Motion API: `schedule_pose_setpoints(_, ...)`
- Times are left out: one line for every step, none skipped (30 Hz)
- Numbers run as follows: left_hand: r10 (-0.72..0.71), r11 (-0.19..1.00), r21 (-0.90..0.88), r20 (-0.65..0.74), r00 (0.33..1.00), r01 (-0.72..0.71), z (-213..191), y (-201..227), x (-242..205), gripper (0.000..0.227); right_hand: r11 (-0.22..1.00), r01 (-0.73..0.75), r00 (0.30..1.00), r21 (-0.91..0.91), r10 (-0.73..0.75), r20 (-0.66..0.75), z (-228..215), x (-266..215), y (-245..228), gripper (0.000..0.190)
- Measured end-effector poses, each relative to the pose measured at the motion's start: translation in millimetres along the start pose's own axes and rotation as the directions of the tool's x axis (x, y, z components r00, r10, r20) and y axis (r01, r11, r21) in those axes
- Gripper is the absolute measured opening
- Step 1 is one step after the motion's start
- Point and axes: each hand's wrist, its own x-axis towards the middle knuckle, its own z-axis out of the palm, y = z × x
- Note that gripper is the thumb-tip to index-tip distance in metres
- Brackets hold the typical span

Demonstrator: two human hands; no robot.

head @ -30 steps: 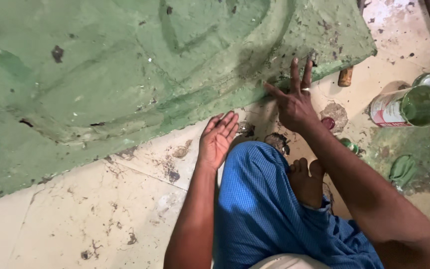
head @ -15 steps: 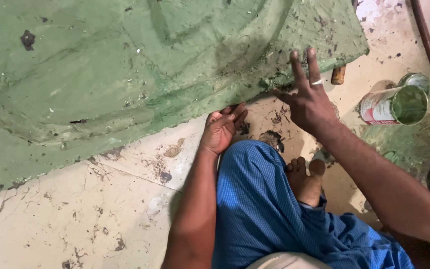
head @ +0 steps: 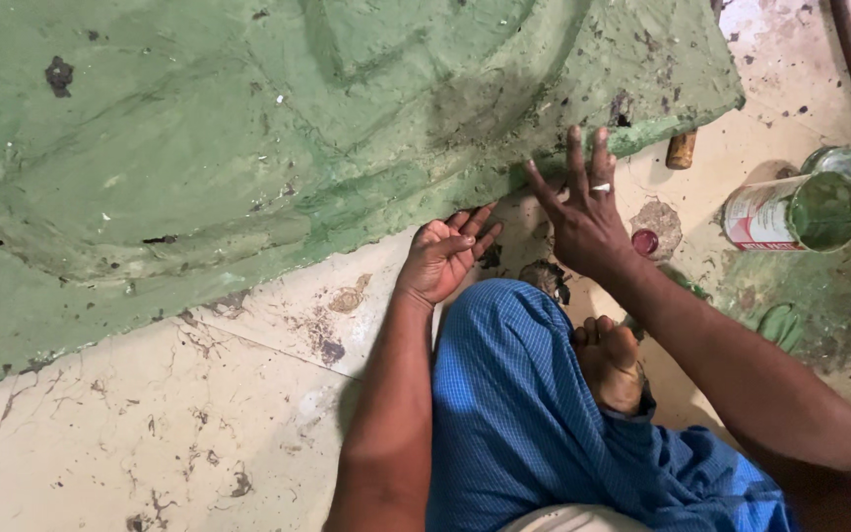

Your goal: The person sits on the floor and uses a small brush to apply green paint to the edges of a large green-painted board. The person repeatedly dips the brush into a paint can and carefully paints along the perimeter of the board.

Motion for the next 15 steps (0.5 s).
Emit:
schedule_pose_setpoints(-0.005, 1.0, 0.013, -0.005, 1.0, 0.005, -1.7, -0.5, 0.2, 0.047, 1.0, 0.004, 1.0, 0.005, -0.004, 0.005, 1.4, 0.1, -4.6, 0.09)
schedule_pose_setpoints(-0.003, 1.0, 0.008, -0.011, 1.0, 0.003, -3.7, -1.9, -0.1, 0.048, 1.0, -0.011, 0.999, 0.003, 0.011, 0.054, 2.3, -0.1, -9.1, 0.094)
schedule_pose_setpoints(0.0, 1.0, 0.004, -0.017, 1.0, 0.0, -6.0, -3.7, -0.5, 0.049, 1.0, -0.026, 0.994, 0.001, 0.026, 0.102, 2.7, -0.5, -14.2, 0.097)
schedule_pose_setpoints(0.006, 1.0, 0.001, -0.019, 1.0, -0.006, -8.7, -4.0, 1.1, 0.05, 0.999, -0.038, 0.989, -0.003, 0.038, 0.146, 2.2, 2.6, -17.8, 0.101)
schedule_pose_setpoints(0.009, 1.0, 0.021, 0.004, 1.0, -0.009, -11.6, -4.7, 2.3, 0.049, 1.0, 0.005, 0.992, -0.031, -0.001, 0.129, 0.6, 3.9, -20.9, 0.101)
schedule_pose_setpoints(0.013, 0.999, 0.04, 0.025, 1.0, -0.014, -15.0, -5.5, 2.6, 0.049, 0.997, 0.049, 0.993, -0.059, -0.042, 0.113, 0.0, 5.7, -25.1, 0.102)
schedule_pose_setpoints(0.017, 0.998, 0.06, 0.047, 0.999, -0.019, -18.7, -5.9, 2.7, 0.049, 0.992, 0.092, 0.992, -0.088, -0.084, 0.097, -0.4, 8.2, -28.3, 0.103)
schedule_pose_setpoints(0.013, 0.998, 0.062, 0.011, 1.0, -0.014, -22.3, -6.8, 2.2, 0.043, 0.991, 0.121, 0.991, -0.052, -0.118, 0.058, -0.6, 8.4, -31.6, 0.1)
schedule_pose_setpoints(0.027, 0.998, 0.056, 0.007, 1.0, -0.027, -25.6, -7.6, 1.5, 0.042, 0.989, 0.15, 0.989, -0.017, -0.15, 0.018, 0.0, 10.3, -34.6, 0.098)
schedule_pose_setpoints(0.023, 0.998, 0.059, -0.003, 1.0, -0.023, -28.2, -7.6, 0.4, 0.042, 0.984, 0.177, 0.984, 0.017, -0.177, -0.023, 0.6, 11.3, -36.5, 0.095)
schedule_pose_setpoints(0.023, 0.998, 0.067, -0.012, 1.0, -0.022, -29.6, -8.1, -0.9, 0.042, 0.98, 0.192, 0.981, 0.049, -0.192, -0.009, 1.6, 12.2, -38.5, 0.091)
schedule_pose_setpoints(0.018, 0.997, 0.074, -0.024, 1.0, -0.016, -29.4, -8.9, -0.4, 0.042, 0.976, 0.204, 0.979, 0.078, -0.205, 0.003, 1.0, 13.3, -37.1, 0.086)
schedule_pose_setpoints(0.016, 0.997, 0.077, -0.039, 0.999, -0.013, -27.9, -9.9, -0.5, 0.042, 0.97, 0.216, 0.976, 0.108, -0.219, 0.015, -0.7, 13.0, -34.0, 0.082)
schedule_pose_setpoints(0.017, 0.998, 0.069, -0.047, 0.999, -0.014, -25.7, -9.3, 2.0, 0.043, 0.968, 0.248, 0.968, 0.043, -0.249, 0.011, -2.8, 15.3, -29.3, 0.083)
schedule_pose_setpoints(0.027, 0.998, 0.062, -0.06, 0.998, -0.023, -23.3, -8.4, 5.6, 0.043, 0.96, 0.279, 0.96, -0.021, -0.279, 0.009, -5.5, 16.5, -23.0, 0.085)
